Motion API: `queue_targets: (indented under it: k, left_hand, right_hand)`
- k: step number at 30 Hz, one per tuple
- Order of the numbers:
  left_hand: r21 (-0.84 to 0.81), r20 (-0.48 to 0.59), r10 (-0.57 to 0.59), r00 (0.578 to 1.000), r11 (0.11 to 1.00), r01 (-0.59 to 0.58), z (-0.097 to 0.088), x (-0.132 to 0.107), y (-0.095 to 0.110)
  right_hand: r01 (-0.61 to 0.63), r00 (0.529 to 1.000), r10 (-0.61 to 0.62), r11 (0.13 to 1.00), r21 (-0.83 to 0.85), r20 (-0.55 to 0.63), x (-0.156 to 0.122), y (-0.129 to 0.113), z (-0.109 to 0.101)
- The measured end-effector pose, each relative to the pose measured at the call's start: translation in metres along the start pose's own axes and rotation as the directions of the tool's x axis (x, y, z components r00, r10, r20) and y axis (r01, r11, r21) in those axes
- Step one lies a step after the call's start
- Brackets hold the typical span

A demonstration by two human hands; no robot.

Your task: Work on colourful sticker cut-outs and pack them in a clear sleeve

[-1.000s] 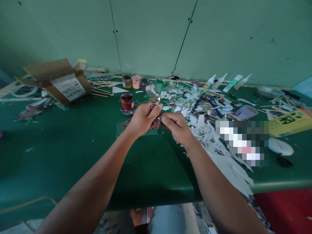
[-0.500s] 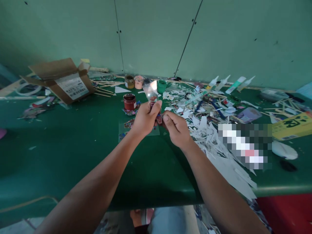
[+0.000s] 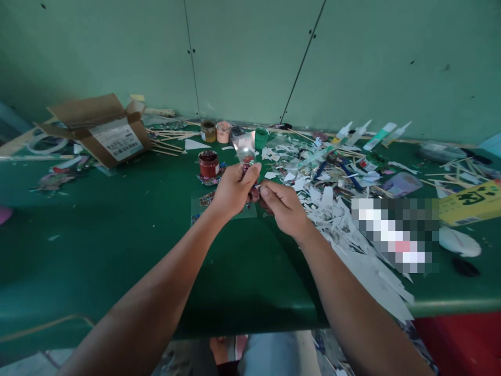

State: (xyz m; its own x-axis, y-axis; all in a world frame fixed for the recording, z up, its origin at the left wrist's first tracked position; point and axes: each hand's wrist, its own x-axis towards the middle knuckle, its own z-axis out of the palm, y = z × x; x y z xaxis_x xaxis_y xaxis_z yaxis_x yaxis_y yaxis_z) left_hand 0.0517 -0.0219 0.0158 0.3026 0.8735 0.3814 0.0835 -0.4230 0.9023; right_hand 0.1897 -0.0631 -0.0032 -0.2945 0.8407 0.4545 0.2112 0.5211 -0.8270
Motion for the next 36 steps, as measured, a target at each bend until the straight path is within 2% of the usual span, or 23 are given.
queue_targets:
  k: [4, 9, 11, 13, 16, 18, 22, 24, 27, 30, 33, 36]
  left_hand:
    - [0.021, 0.14, -0.014, 0.99, 1.0, 0.011, -0.006, 0.001, 0.001]
    - [0.044, 0.188, 0.007, 0.982, 0.999, -0.016, -0.01, 0.002, 0.002]
    - [0.025, 0.167, 0.002, 0.986, 1.0, -0.006, -0.009, 0.002, 0.003]
    - [0.018, 0.095, -0.014, 0.995, 1.0, 0.012, -0.008, 0.002, 0.002]
    - [0.028, 0.053, -0.047, 0.998, 0.999, 0.045, -0.004, 0.002, -0.003]
    - [0.023, 0.086, -0.055, 0.995, 0.998, 0.053, -0.001, 0.0, -0.008]
    - [-0.063, 0.126, -0.119, 0.985, 0.99, 0.128, 0.001, -0.001, -0.014]
    - [-0.15, 0.174, -0.167, 0.97, 0.97, 0.193, 0.001, -0.002, -0.013]
    - [-0.213, 0.297, -0.184, 0.937, 0.944, 0.253, 0.001, -0.003, -0.009]
    - [-0.188, 0.35, -0.167, 0.922, 0.952, 0.243, 0.004, -0.004, -0.005]
    - [-0.206, 0.304, -0.151, 0.941, 0.954, 0.22, 0.007, -0.004, -0.003]
    - [-0.251, 0.246, -0.13, 0.96, 0.948, 0.193, 0.005, -0.002, -0.001]
  right_hand:
    - [-0.102, 0.991, 0.074, 0.955, 0.278, 0.11, 0.001, -0.002, -0.003]
    - [-0.152, 0.983, 0.102, 0.916, 0.37, 0.149, 0.001, -0.005, -0.004]
    - [-0.137, 0.989, 0.106, 0.927, 0.349, 0.106, 0.002, -0.005, -0.002]
    - [-0.093, 0.994, 0.108, 0.952, 0.292, -0.035, 0.003, -0.003, -0.001]
    - [-0.069, 0.963, 0.118, 0.977, 0.204, -0.242, 0.005, 0.0, -0.001]
    - [-0.106, 0.96, 0.149, 0.978, 0.182, -0.238, 0.006, 0.001, -0.001]
    - [-0.182, 0.969, 0.209, 0.966, 0.186, -0.135, 0.007, 0.003, 0.0]
    - [-0.188, 0.95, 0.232, 0.959, 0.211, -0.207, 0.007, 0.004, 0.0]
    - [-0.163, 0.896, 0.241, 0.96, 0.228, -0.373, 0.009, 0.007, -0.002]
    - [-0.128, 0.896, 0.195, 0.973, 0.19, -0.399, 0.01, 0.008, -0.004]
    - [-0.051, 0.905, 0.091, 0.993, 0.106, -0.416, 0.01, 0.007, -0.004]
    - [0.0, 0.906, -0.028, 0.998, -0.067, -0.423, 0.007, 0.005, -0.005]
